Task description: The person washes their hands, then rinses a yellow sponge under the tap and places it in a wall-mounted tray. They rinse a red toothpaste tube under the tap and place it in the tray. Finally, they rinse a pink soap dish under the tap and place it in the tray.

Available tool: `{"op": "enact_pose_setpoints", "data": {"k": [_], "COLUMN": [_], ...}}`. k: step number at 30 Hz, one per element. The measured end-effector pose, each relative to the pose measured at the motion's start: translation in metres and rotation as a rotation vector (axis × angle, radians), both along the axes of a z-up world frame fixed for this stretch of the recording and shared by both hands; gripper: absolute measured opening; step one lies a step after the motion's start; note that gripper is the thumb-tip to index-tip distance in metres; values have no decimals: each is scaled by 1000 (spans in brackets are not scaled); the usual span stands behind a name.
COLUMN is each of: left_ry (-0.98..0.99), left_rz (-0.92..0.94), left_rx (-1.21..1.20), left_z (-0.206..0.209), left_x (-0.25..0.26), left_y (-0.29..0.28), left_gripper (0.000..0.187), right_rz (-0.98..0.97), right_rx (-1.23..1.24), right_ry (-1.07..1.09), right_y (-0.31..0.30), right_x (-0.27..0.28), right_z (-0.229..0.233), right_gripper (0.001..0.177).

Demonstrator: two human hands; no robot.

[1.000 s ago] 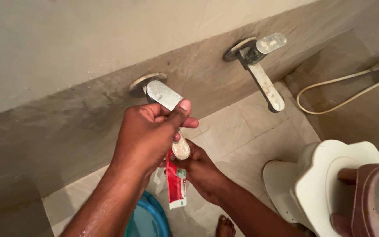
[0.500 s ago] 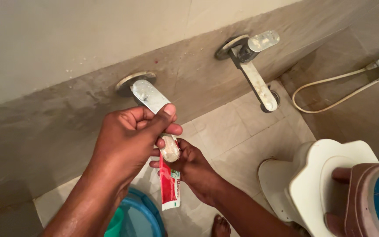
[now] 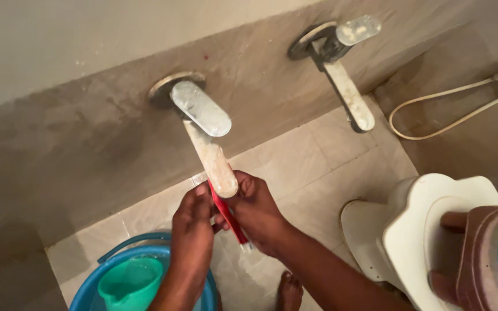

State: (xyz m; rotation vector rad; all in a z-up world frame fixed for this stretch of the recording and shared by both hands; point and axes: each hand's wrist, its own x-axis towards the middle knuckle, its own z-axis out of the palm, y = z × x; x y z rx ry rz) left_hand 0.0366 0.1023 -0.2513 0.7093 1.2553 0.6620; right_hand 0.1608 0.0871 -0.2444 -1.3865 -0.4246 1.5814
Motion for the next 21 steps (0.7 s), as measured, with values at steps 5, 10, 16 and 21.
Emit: {"op": "enact_pose_setpoints", "data": {"k": [5, 10, 16, 21], "left_ry": [-10, -185, -368, -416], "left_rz": [-193, -180, 30, 24], "left_rx": [85, 175, -42, -21], "left_z": [-2, 3, -7, -5], "left_x": [4, 15, 17, 12], "left_y": [15, 24, 32, 23], "left_gripper": [31, 34, 51, 59], "right_rz": [200, 119, 283, 283], "right_rx": [33, 72, 77, 23], "right_ry": [-382, -129, 2, -152], "right_y": [-5, -1, -19, -26], "right_x": [6, 9, 17, 12], "right_z": [-19, 2, 25, 14], "right_gripper": [15, 17, 20, 16]}}
